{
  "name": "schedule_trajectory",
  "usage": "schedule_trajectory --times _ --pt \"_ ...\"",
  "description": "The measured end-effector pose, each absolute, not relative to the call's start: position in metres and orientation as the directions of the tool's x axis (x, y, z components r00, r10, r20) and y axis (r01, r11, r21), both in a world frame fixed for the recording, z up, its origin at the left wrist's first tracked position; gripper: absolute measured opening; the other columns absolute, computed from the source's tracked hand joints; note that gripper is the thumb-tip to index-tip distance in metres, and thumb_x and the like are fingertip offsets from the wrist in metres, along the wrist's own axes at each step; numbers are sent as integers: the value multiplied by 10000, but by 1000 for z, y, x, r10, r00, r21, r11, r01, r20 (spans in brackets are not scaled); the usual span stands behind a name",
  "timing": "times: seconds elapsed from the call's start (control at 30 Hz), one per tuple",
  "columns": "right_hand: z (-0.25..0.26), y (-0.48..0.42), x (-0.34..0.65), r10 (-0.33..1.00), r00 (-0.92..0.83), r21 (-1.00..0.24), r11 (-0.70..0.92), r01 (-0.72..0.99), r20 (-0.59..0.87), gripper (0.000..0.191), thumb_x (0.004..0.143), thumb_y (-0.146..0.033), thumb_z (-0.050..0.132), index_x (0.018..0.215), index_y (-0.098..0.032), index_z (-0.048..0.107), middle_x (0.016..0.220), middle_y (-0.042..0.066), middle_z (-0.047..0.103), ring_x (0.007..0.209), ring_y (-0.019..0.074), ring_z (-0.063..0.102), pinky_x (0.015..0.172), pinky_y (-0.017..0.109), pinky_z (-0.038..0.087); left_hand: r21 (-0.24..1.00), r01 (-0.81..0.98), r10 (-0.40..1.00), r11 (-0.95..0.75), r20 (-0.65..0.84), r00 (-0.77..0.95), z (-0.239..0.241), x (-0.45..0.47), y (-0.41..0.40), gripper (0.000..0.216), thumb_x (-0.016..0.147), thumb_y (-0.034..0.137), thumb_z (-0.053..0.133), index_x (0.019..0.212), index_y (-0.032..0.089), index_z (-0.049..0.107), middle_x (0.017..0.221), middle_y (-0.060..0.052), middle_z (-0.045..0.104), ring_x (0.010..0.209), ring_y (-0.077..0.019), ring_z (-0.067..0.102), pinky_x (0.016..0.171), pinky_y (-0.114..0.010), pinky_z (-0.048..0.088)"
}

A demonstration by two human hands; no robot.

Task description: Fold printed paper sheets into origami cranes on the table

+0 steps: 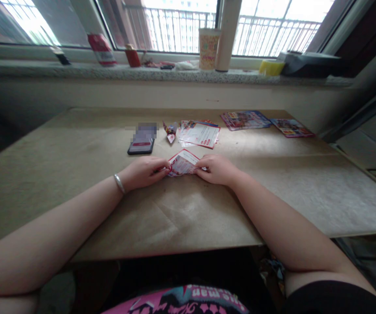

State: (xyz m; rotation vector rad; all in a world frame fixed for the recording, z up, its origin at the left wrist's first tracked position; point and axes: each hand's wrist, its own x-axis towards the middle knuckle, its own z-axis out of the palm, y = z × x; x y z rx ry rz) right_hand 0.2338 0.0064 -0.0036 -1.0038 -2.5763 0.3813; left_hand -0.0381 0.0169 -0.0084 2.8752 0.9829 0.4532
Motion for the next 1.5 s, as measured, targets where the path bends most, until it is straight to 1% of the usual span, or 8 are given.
schedule_trajectory --times 0.17,0.37,0.57,0.73,0.9,1.0,1.1,1.5 --pt "-7 7 229 842 -519 -464 523 715 150 289 887 -371 493 778 -183 683 659 13 631 598 121 517 577 240 348 284 680 737 -676 269 620 -10 -32 16 195 879 310 480 925 174 613 797 -23 659 694 -144 610 612 -239 435" --pt "-8 8 222 914 -390 -450 395 801 110 264 872 -393 503 748 -189 618 704 24 626 648 139 529 590 246 341 451 674 810 -586 300 504 -16 -26 16 254 881 307 506 1091 173 557 918 -34 654 714 -124 639 666 -243 509" --pt "-12 9 214 958 -271 -372 287 883 96 246 873 -407 507 781 -202 606 764 42 660 680 156 549 576 251 330 316 653 716 -688 438 543 -17 -23 16 230 908 256 465 1069 172 605 1210 -104 574 1001 -182 629 875 -314 527" --pt "-18 10 213 970 -217 -366 242 899 110 220 870 -405 527 855 -213 633 805 40 683 690 157 569 569 249 339 210 612 639 -763 391 662 -20 -23 16 282 912 264 467 1132 181 624 1321 -127 523 1124 -228 583 979 -397 487" --pt "-19 11 216 947 -258 -403 315 859 189 225 867 -366 543 1006 -218 640 806 39 682 661 153 574 574 258 376 152 628 639 -764 318 700 -22 -23 16 411 906 317 493 1286 175 557 1382 -153 496 1233 -279 508 1045 -460 427" --pt "-17 13 220 891 -355 -379 444 812 283 211 865 -370 555 920 -206 676 898 73 682 825 193 606 722 307 457 139 638 646 -758 296 703 -22 -22 17 402 912 313 478 1287 191 559 1351 -122 541 1204 -265 525 1042 -456 427" --pt "-16 13 225 799 -498 -355 598 719 336 266 836 -391 606 1002 -202 691 1046 95 672 1001 224 598 891 361 466 139 625 635 -768 295 714 -21 -21 16 390 922 303 458 1266 160 575 1289 -118 594 1150 -255 551 1028 -433 433" --pt "-8 8 229 726 -653 -290 686 667 215 311 846 -356 594 1114 -227 684 1122 67 693 1031 225 615 930 384 475 143 545 562 -826 276 780 -11 -33 15 343 931 310 453 1193 164 620 1166 -90 668 1046 -225 597 951 -384 479"
